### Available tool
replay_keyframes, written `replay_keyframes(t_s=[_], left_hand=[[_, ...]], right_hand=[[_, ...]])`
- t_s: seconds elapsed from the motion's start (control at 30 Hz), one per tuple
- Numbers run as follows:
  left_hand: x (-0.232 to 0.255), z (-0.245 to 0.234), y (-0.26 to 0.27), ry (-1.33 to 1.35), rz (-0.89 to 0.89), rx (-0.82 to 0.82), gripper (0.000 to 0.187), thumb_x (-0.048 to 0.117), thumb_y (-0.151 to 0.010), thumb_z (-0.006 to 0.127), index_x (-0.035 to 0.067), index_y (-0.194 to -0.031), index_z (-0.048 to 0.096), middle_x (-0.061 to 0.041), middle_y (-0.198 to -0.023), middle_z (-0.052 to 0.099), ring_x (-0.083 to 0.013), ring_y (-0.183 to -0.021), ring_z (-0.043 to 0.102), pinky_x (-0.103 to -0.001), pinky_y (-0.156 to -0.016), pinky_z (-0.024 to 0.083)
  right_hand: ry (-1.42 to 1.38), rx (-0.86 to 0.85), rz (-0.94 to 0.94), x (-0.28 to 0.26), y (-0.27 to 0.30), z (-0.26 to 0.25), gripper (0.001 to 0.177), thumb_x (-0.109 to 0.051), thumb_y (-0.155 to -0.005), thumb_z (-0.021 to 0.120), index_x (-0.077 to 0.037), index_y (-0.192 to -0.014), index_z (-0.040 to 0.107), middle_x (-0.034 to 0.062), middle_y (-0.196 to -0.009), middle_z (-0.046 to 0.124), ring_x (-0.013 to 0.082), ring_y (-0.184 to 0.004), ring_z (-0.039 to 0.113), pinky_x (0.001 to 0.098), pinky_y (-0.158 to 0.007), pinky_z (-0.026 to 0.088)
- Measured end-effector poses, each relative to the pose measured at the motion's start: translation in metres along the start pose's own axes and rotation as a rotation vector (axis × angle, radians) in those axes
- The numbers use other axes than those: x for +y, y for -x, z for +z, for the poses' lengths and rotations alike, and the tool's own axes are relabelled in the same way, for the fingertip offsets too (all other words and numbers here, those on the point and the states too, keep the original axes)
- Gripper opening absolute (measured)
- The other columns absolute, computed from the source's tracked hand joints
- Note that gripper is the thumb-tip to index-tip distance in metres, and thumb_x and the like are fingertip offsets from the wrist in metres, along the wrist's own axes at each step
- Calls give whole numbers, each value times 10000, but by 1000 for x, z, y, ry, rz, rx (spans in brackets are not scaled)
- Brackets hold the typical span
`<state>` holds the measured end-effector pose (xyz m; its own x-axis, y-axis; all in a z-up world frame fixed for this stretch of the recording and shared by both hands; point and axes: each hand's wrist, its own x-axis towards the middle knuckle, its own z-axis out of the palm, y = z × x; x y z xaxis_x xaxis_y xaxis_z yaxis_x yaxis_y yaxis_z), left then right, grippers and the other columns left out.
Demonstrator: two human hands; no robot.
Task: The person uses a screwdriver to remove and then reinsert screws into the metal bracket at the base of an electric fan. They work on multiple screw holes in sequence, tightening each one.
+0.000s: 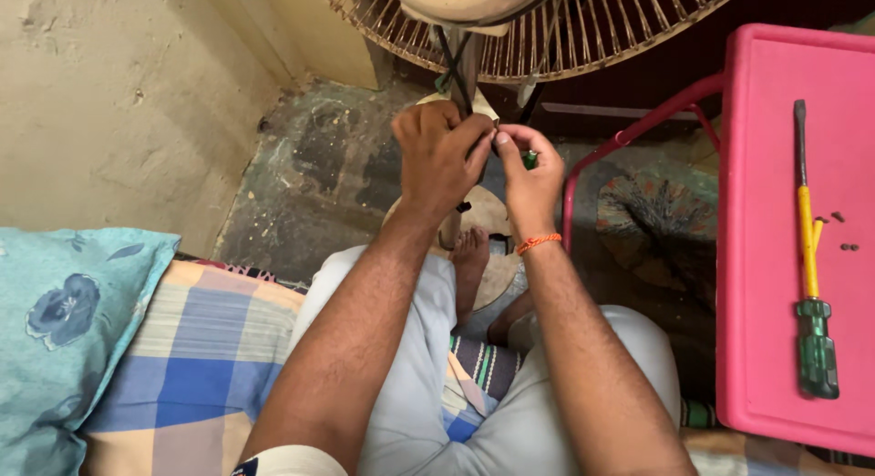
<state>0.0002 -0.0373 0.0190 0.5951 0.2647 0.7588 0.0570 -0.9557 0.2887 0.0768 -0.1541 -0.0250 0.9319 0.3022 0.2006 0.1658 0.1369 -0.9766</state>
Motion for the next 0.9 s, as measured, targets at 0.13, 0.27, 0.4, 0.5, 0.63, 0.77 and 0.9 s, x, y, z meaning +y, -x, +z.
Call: replay_keyframes(t_s=[0.13,0.27,0.4,0.5,0.63,0.77,0.9], left_hand=[[-1,-1,-3,2,4,1,183,275,-850,840,259,-1008,749,-22,-1007,527,-279,-1041,491,-486,-951,356],[-2,-2,-3,-22,29,3,175,287,-843,847,283,-1005,780,-15,-1000,525,-269,-1026,489,-481,-940,355],[-3,-5,-3,-76,82,21,169,305,-841,849,302,-1003,798,-7,-1014,525,-263,-1031,487,-480,-938,352],[-4,-2,-1,-120,90,46,127,301,-832,853,275,-930,777,-4,-1024,535,-269,-1038,489,-491,-966,356],[-3,2,2,-120,69,18,126,309,-860,840,266,-959,775,-11,-1035,526,-263,-1039,481,-498,-984,358],[-1,2,4,-111,41,-3,122,314,-894,819,261,-987,762,-5,-1045,529,-258,-1065,473,-499,-995,346],[8,-6,2,-59,26,-33,121,292,-926,791,278,-1044,770,9,-1105,554,-248,-1135,465,-490,-1034,318]], right_hand=[[88,-14,-61,-12,-2,1,116,-103,-986,710,-15,-1047,753,9,-960,754,72,-902,666,251,-841,545],[119,-9,-83,-16,2,3,115,-91,-982,710,-9,-1055,744,9,-960,742,73,-907,650,250,-835,530],[58,-89,-77,-18,0,2,96,-59,-1010,698,-19,-1090,732,-18,-978,702,60,-920,615,236,-833,511],[-95,-162,167,-22,-2,-4,120,-64,-990,677,-65,-1107,704,-62,-951,650,15,-745,497,195,-619,383],[-146,-233,281,-24,-4,-8,168,-59,-974,648,-115,-1130,673,-96,-974,634,-36,-666,471,157,-505,328],[-188,-215,327,-19,-5,-8,168,-47,-964,637,-120,-1109,677,-91,-947,628,-18,-618,439,167,-493,311],[-287,-163,337,-15,-6,-14,137,-40,-974,623,-99,-1083,682,-63,-896,624,3,-619,447,187,-504,318]])
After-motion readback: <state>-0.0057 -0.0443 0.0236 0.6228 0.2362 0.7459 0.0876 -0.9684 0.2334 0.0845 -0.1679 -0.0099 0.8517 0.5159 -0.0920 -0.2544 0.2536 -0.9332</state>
